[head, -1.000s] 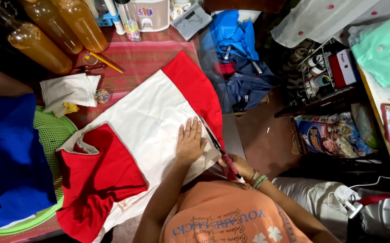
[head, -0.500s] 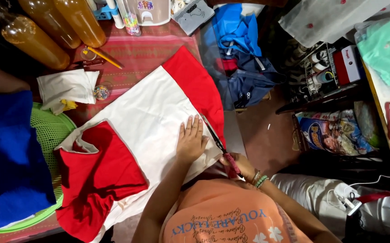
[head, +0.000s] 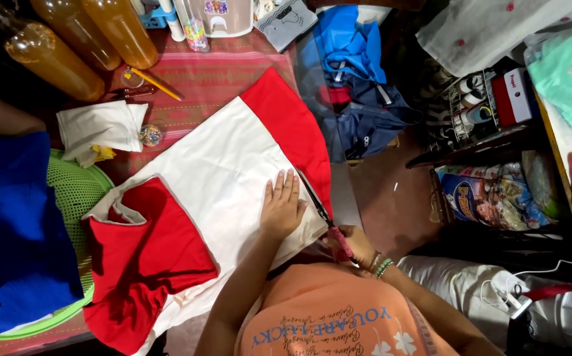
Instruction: The person is using scissors to cut along the edges of a red and white fabric garment on a workspace table.
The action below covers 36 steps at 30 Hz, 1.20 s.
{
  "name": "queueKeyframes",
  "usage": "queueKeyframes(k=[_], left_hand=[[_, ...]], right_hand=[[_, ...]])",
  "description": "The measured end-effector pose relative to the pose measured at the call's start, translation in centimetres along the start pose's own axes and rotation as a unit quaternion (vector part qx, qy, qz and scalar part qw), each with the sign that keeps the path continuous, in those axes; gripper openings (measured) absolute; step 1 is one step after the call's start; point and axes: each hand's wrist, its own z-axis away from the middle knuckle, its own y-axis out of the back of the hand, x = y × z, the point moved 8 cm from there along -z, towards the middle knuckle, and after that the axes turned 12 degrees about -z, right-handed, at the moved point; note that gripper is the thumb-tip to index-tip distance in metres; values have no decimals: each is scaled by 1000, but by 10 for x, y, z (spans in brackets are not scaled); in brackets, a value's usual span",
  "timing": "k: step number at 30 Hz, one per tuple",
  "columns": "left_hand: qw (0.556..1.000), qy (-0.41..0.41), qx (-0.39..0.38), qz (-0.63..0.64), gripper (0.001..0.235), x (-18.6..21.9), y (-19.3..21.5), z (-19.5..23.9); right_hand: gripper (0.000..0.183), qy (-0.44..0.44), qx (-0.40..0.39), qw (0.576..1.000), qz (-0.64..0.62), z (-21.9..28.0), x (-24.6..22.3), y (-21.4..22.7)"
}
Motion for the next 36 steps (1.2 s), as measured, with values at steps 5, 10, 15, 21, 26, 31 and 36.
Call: queueKeyframes(k=[5, 10, 15, 21, 26, 31, 36], left_hand=[[1000, 0, 22, 4, 78, 1, 4, 3], [999, -3, 46, 6, 77, 1, 4, 5], [997, -3, 75, 5, 78, 1, 12, 4], [998, -2, 66, 16, 78, 1, 14, 4], [998, -6, 54, 18, 77, 0, 11, 3], [998, -3, 62, 12, 78, 1, 13, 2], [997, -3, 79, 8, 77, 2, 12, 6]], right_hand=[[61, 29, -47, 998, -35, -21, 11, 1], [66, 35, -60, 997, -32, -26, -9, -5], [70, 45, -74, 996, 1, -45, -10, -10], [67, 45, -57, 997, 16, -47, -6, -10], [53, 44, -50, 997, -29, -58, 5, -10], [54, 45, -50, 997, -42, -48, -1, -8], [71, 23, -90, 995, -42, -47, 0, -12]])
